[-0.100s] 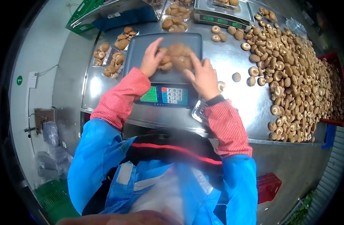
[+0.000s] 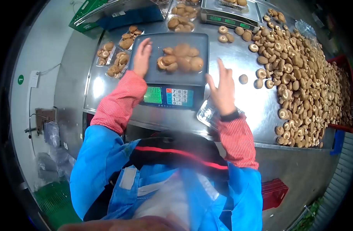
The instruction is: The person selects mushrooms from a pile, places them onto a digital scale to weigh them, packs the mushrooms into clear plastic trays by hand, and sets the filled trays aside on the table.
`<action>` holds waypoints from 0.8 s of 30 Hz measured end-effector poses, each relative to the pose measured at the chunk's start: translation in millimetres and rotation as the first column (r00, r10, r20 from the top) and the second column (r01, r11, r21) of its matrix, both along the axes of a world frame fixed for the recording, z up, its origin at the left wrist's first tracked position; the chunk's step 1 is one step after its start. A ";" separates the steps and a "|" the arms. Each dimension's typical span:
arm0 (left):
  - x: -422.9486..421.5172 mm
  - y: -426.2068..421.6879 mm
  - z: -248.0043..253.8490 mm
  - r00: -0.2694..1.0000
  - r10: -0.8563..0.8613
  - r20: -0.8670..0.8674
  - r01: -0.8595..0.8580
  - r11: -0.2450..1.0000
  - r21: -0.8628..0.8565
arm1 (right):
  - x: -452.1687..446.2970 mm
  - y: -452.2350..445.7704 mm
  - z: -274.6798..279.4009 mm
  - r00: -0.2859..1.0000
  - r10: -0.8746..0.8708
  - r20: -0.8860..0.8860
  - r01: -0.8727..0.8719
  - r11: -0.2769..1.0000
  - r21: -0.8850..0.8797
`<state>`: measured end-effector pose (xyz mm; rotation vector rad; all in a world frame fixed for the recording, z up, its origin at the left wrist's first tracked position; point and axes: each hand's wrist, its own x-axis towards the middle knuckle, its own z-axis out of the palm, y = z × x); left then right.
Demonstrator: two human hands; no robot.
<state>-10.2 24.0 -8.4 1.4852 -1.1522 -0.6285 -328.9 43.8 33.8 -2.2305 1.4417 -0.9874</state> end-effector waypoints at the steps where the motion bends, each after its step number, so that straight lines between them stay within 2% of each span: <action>1: 19.6 4.4 7.6 0.995 0.038 -0.096 -0.034 0.998 0.044 | -10.8 10.1 1.3 0.997 -0.051 0.058 0.037 0.974 0.222; 2: 37.3 8.8 14.7 0.977 0.082 -0.195 -0.066 0.994 0.088 | -27.4 19.6 -9.5 1.000 0.005 0.026 -0.008 0.994 0.108; 3: 52.5 12.5 21.6 0.981 0.070 -0.181 -0.050 0.993 0.110 | -33.8 34.5 5.0 0.996 -0.008 -0.086 0.018 0.994 0.109; 4: 61.3 20.8 22.8 0.982 0.060 -0.181 -0.033 0.989 0.147 | -52.8 46.6 -7.8 0.986 0.021 -0.164 0.006 0.986 0.164; 5: 69.5 26.5 20.8 0.981 0.052 -0.188 -0.021 0.986 0.166 | -61.1 62.9 -11.7 0.994 0.062 -0.092 -0.047 0.986 0.158; 6: 69.9 30.6 21.7 0.985 0.028 -0.170 0.008 0.978 0.209 | -68.6 78.5 -10.2 0.973 0.146 -0.182 -0.099 0.965 0.244; 8: 65.5 39.0 29.6 0.989 -0.021 -0.144 0.064 0.952 0.301 | -74.6 99.0 -13.4 0.928 0.331 -0.172 -0.263 0.907 0.329; 9: 58.8 40.3 30.9 0.987 -0.068 -0.144 0.114 0.934 0.338 | -73.7 104.1 -12.7 0.924 0.335 -0.183 -0.269 0.912 0.310; 12: 37.8 35.6 34.1 0.976 -0.215 0.017 0.172 0.822 0.543 | -68.9 110.5 -6.5 0.902 0.359 -0.240 -0.304 0.922 0.238; 15: 12.9 30.5 35.8 0.970 -0.212 -0.116 0.238 0.759 0.606 | -66.3 109.4 -3.7 0.849 0.406 -0.338 -0.365 0.914 0.179; 17: 1.9 28.4 29.6 0.952 -0.056 -0.302 0.219 0.813 0.539 | -65.2 108.4 -3.9 0.818 0.426 -0.388 -0.393 0.905 0.164; 19: -5.3 27.5 34.2 0.882 0.074 -0.466 0.197 0.840 0.505 | -66.4 107.2 -8.0 0.807 0.430 -0.404 -0.409 0.901 0.141; 23: 5.2 31.7 28.3 0.840 0.098 -0.533 0.195 0.863 0.467 | -63.9 107.0 -7.7 0.835 0.405 -0.372 -0.389 0.913 0.122; 24: 10.3 33.1 25.8 0.836 0.090 -0.541 0.204 0.865 0.459 | -66.2 105.0 -6.8 0.856 0.403 -0.325 -0.362 0.915 0.181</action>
